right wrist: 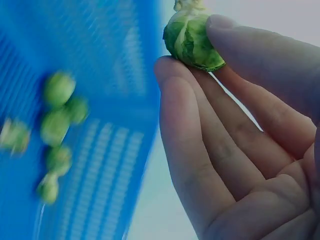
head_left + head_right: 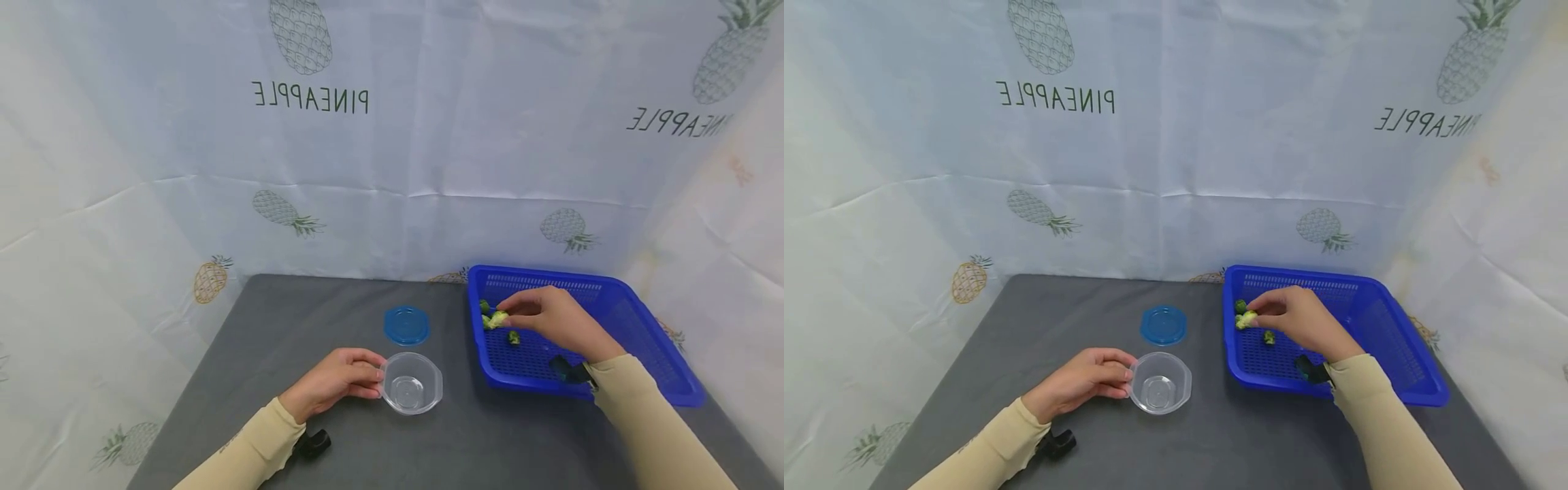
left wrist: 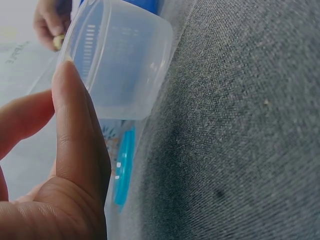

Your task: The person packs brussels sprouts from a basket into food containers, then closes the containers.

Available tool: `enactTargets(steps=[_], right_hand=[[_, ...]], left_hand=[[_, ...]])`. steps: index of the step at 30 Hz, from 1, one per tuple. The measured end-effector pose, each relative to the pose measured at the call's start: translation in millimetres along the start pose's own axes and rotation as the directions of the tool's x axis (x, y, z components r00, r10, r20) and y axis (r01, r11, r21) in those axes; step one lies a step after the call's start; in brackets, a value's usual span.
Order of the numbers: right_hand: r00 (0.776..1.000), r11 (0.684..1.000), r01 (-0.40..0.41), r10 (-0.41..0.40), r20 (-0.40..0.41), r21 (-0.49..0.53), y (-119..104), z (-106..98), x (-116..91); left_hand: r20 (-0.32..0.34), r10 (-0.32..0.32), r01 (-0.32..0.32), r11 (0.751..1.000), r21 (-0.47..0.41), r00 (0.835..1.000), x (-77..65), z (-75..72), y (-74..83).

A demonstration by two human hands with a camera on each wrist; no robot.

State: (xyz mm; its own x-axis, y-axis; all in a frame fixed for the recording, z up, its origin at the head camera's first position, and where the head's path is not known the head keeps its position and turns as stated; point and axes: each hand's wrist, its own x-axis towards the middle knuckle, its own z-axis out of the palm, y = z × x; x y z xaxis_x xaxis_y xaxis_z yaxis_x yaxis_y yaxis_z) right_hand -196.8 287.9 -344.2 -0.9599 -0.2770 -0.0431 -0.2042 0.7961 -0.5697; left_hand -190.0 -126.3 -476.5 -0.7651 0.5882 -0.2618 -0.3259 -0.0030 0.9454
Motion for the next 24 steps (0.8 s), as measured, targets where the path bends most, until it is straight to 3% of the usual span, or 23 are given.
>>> enactTargets(steps=[10,24], right_hand=[[0.991,0.989,0.137,-0.137,-0.01,0.051,-57.9,45.3,3.4],[0.971,0.968,0.226,-0.233,0.055,0.107,-85.7,118.9,16.8]], left_hand=[[-0.006,0.0,0.0,1.0,0.015,1.0,-1.7,1.3,0.3],[-0.001,-0.017,0.017,1.0,0.015,1.0,-2.2,-0.5,-2.7]])
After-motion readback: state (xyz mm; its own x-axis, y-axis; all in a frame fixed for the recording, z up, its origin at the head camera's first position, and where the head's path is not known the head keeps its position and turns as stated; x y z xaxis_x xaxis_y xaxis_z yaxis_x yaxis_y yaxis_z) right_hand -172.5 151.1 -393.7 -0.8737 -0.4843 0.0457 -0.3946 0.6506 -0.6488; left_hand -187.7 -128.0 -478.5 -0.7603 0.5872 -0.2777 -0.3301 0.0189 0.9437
